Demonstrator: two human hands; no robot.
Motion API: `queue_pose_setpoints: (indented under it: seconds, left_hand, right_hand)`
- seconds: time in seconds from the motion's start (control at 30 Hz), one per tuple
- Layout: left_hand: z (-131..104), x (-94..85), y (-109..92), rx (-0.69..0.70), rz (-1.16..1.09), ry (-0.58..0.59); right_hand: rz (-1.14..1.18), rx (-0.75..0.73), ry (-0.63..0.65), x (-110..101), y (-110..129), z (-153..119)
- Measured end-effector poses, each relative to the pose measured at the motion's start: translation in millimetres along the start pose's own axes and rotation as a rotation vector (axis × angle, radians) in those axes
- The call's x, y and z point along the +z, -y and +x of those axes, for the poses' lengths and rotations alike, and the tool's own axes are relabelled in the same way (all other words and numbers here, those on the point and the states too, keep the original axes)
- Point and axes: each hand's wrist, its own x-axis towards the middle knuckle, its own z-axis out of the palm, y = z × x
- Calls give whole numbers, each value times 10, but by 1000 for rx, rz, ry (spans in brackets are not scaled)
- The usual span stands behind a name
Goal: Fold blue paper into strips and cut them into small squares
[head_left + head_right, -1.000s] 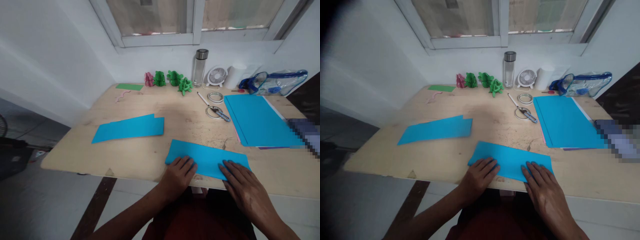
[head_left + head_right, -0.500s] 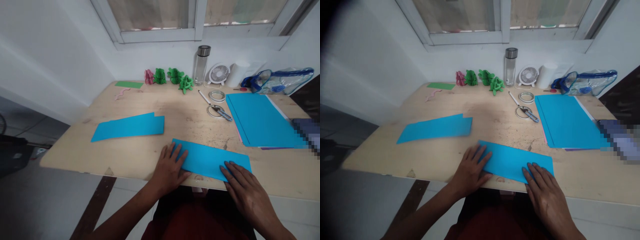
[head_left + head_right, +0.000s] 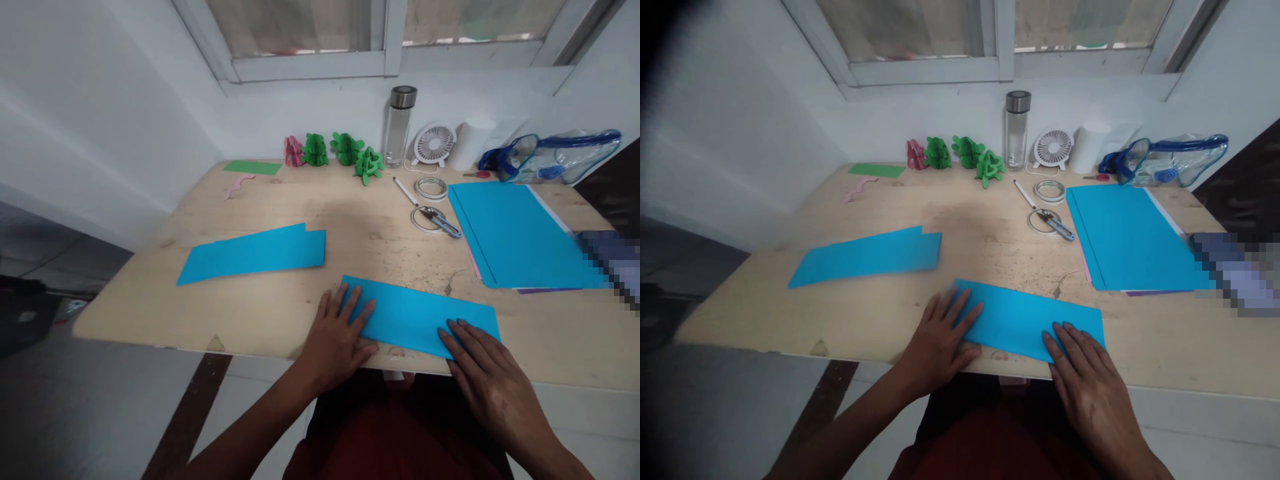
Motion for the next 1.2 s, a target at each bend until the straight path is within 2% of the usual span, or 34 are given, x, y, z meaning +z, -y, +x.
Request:
queue_pose_setpoints:
  seconds: [0.57, 0.67, 0.87, 0.97, 1.07, 1.2]
  left_hand:
    - [-18, 40, 18, 28, 18, -17]
    - [-17, 54, 19, 32, 31, -17]
    - [-16, 83, 20, 54, 42, -44]
    - [-14, 91, 22, 70, 49, -38]
    - [-14, 91, 25, 70, 45, -32]
    - [-16, 82, 21, 65, 29, -15]
  right_hand:
    - [-5, 16, -5, -29, 47, 57]
    - [13, 30, 39, -32, 216, 198]
    - [109, 10, 117, 60, 754, 636]
    - [152, -19, 145, 106, 874, 744]
    - [153, -51, 158, 86, 816, 664]
    - [97, -38, 153, -50, 539, 277]
